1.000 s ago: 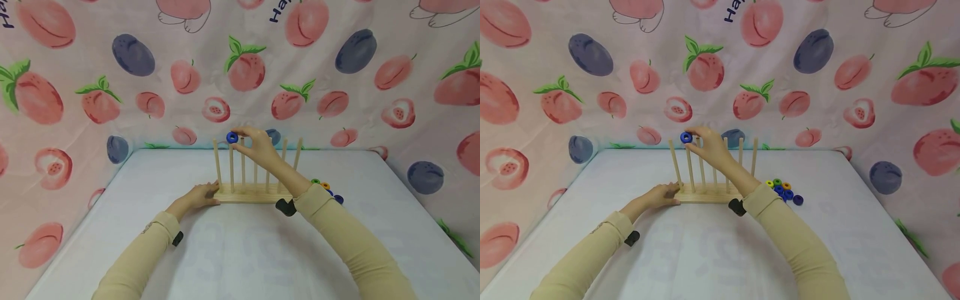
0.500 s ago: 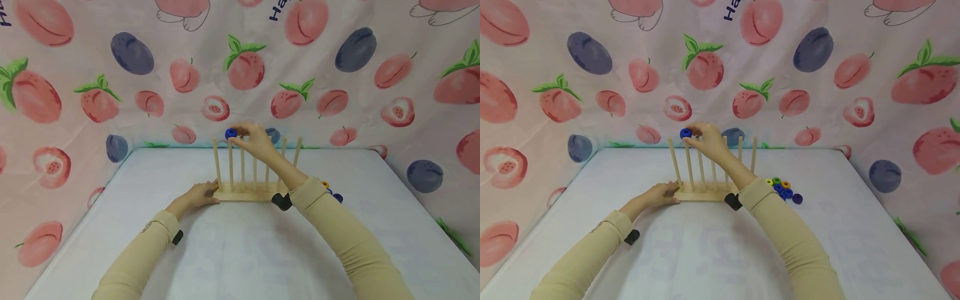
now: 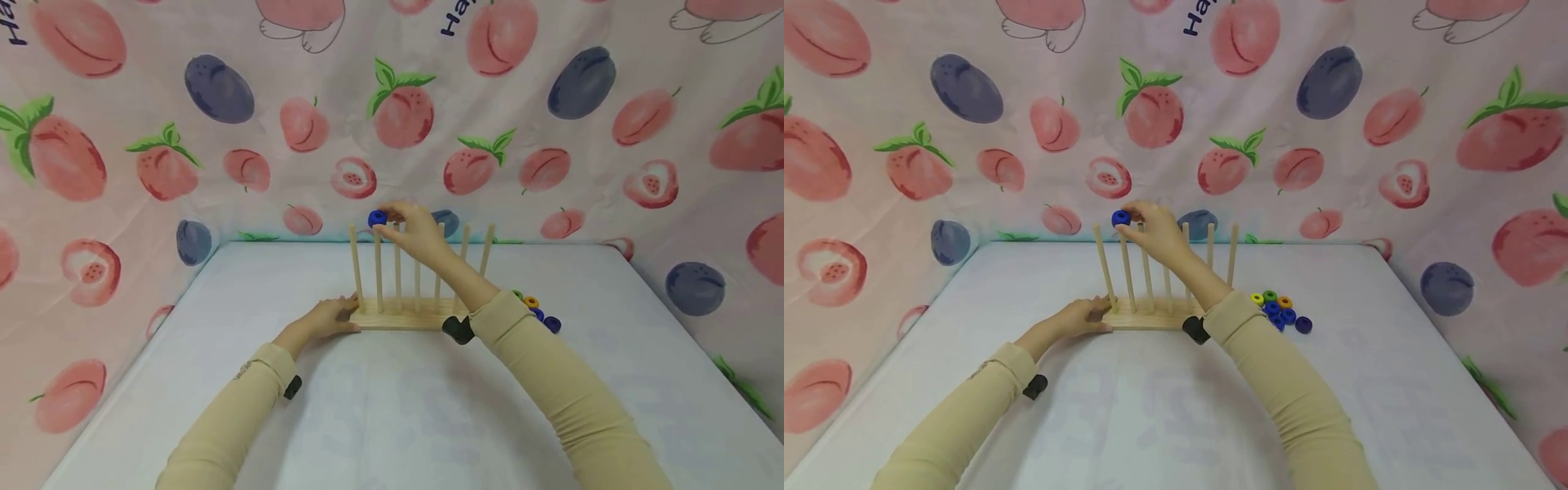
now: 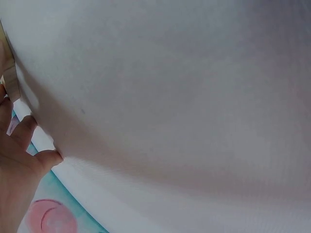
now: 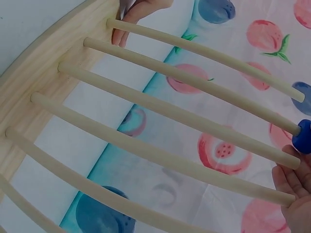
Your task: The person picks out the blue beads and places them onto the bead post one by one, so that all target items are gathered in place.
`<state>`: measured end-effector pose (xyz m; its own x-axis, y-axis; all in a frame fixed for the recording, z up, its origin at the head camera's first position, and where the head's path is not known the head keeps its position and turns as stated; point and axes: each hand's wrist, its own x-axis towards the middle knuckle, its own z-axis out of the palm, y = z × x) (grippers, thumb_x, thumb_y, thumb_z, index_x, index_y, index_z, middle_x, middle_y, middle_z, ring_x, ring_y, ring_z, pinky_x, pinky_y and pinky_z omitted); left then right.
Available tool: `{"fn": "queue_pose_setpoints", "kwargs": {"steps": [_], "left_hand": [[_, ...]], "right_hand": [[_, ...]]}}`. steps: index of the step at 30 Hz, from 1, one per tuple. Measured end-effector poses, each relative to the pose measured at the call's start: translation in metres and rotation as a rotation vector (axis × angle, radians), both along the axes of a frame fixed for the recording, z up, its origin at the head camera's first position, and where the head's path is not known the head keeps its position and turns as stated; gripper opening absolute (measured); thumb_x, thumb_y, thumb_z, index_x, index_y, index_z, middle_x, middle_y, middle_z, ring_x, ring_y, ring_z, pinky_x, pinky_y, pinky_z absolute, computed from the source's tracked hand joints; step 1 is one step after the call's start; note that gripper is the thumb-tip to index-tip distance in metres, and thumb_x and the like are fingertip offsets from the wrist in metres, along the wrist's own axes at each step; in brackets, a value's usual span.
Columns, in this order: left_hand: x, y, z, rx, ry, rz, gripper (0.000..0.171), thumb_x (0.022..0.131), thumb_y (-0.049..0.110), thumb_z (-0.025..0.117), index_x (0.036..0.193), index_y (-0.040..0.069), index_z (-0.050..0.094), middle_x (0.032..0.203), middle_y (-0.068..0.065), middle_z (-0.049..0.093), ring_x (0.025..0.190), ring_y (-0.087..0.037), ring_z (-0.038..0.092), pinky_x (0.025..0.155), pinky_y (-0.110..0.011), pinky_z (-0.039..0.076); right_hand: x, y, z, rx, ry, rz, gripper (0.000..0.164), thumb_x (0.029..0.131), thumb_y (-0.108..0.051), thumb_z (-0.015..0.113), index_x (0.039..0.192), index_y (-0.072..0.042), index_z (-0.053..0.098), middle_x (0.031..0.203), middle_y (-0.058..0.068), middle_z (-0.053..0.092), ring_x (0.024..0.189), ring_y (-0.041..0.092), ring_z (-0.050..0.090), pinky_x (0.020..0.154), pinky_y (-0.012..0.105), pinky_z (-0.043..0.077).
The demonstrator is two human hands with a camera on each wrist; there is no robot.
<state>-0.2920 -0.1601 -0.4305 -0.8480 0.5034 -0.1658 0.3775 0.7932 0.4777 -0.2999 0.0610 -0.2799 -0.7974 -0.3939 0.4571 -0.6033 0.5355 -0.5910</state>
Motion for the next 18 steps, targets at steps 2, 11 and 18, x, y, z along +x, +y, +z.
{"fn": "queue_pose_setpoints", "kwargs": {"steps": [2,11,18], "left_hand": [[-0.0002,-0.0003,-0.0002,-0.003,0.000,0.003,0.065,0.089,0.033,0.063,0.141,0.001,0.039,0.153,-0.013,0.025,0.140,-0.041,0.024,0.111,-0.066,0.012],[-0.0012,0.0026,0.0002,0.011,0.015,-0.023,0.065,0.089,0.032,0.063,0.141,0.001,0.039,0.152,-0.014,0.026,0.139,-0.043,0.025,0.110,-0.067,0.014],[-0.0014,0.0004,0.0012,0.000,0.018,-0.024,0.065,0.087,0.031,0.066,0.140,0.002,0.040,0.150,-0.015,0.030,0.138,-0.044,0.027,0.112,-0.060,0.019]], "right_hand": [[0.0004,-0.0001,0.0005,0.011,0.004,-0.001,0.039,0.089,-0.016,0.065,0.122,0.004,0.059,0.116,0.019,0.065,0.107,0.029,0.063,0.094,0.034,0.051],[0.0024,0.0029,0.0007,0.045,0.011,-0.023,0.041,0.089,-0.019,0.066,0.124,0.001,0.059,0.119,0.017,0.065,0.110,0.028,0.062,0.095,0.037,0.051],[0.0051,0.0027,-0.0006,0.024,0.025,0.000,0.045,0.087,-0.020,0.068,0.126,0.001,0.058,0.119,0.017,0.065,0.112,0.028,0.061,0.096,0.038,0.050]]}}
